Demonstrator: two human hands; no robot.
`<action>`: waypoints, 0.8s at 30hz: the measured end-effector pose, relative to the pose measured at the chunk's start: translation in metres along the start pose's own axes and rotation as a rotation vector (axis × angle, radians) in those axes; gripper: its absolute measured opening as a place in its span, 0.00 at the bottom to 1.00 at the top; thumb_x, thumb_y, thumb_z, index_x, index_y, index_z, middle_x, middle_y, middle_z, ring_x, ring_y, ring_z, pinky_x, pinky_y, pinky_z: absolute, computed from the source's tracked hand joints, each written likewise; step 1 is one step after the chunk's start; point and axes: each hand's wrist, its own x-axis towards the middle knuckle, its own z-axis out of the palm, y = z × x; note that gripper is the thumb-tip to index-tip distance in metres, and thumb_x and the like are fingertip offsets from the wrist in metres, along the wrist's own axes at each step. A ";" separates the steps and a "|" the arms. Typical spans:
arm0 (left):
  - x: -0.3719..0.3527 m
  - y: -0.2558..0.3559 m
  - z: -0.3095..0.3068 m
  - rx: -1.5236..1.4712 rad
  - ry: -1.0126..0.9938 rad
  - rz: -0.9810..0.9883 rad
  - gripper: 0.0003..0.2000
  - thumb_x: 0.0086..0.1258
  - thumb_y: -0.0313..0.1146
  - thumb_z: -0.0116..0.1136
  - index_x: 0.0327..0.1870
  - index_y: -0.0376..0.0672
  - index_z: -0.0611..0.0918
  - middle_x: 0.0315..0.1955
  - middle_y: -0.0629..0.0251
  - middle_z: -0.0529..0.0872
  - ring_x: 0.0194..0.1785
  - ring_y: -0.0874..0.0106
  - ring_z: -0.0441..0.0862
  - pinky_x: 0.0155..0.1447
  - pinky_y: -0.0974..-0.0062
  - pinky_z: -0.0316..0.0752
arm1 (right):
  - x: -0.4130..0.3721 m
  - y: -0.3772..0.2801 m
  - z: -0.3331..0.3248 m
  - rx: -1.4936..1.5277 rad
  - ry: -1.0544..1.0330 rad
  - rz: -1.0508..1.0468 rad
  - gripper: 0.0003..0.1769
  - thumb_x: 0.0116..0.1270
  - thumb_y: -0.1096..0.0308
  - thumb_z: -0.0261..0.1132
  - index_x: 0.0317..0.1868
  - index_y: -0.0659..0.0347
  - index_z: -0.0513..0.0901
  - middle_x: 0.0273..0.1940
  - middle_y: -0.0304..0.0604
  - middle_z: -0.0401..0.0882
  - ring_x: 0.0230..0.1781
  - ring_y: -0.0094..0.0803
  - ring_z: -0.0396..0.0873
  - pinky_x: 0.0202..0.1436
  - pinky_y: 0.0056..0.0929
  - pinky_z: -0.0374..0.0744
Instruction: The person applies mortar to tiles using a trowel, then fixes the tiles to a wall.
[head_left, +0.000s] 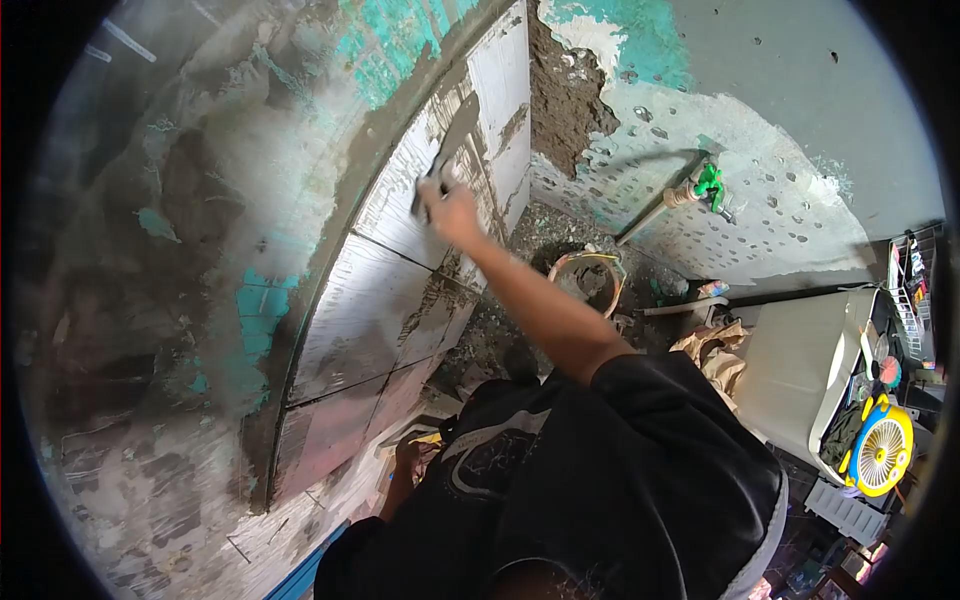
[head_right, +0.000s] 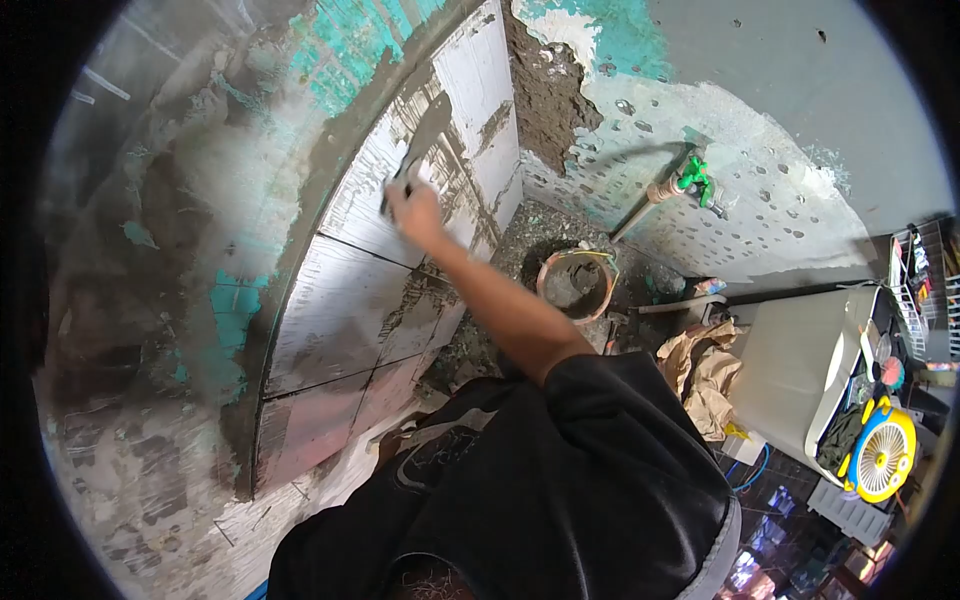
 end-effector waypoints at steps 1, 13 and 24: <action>0.003 0.000 0.000 0.003 -0.005 0.000 0.15 0.62 0.26 0.46 0.51 0.40 0.71 0.34 0.55 0.78 0.24 0.71 0.76 0.24 0.77 0.71 | -0.015 0.013 0.011 0.003 0.019 -0.045 0.20 0.62 0.59 0.57 0.47 0.68 0.73 0.22 0.42 0.78 0.21 0.24 0.74 0.22 0.23 0.73; 0.033 0.020 -0.017 -0.084 -0.026 0.110 0.17 0.61 0.25 0.47 0.53 0.41 0.69 0.35 0.53 0.79 0.26 0.71 0.77 0.25 0.76 0.72 | 0.011 0.015 -0.131 0.314 -0.051 0.411 0.15 0.65 0.66 0.45 0.48 0.64 0.69 0.23 0.42 0.73 0.13 0.22 0.66 0.10 0.19 0.65; 0.029 -0.080 -0.016 -0.073 0.107 -0.090 0.13 0.60 0.27 0.45 0.46 0.44 0.75 0.27 0.63 0.80 0.18 0.75 0.73 0.18 0.79 0.65 | 0.046 -0.128 -0.145 0.294 -0.399 0.264 0.13 0.64 0.62 0.48 0.41 0.65 0.70 0.25 0.43 0.74 0.14 0.20 0.66 0.09 0.14 0.61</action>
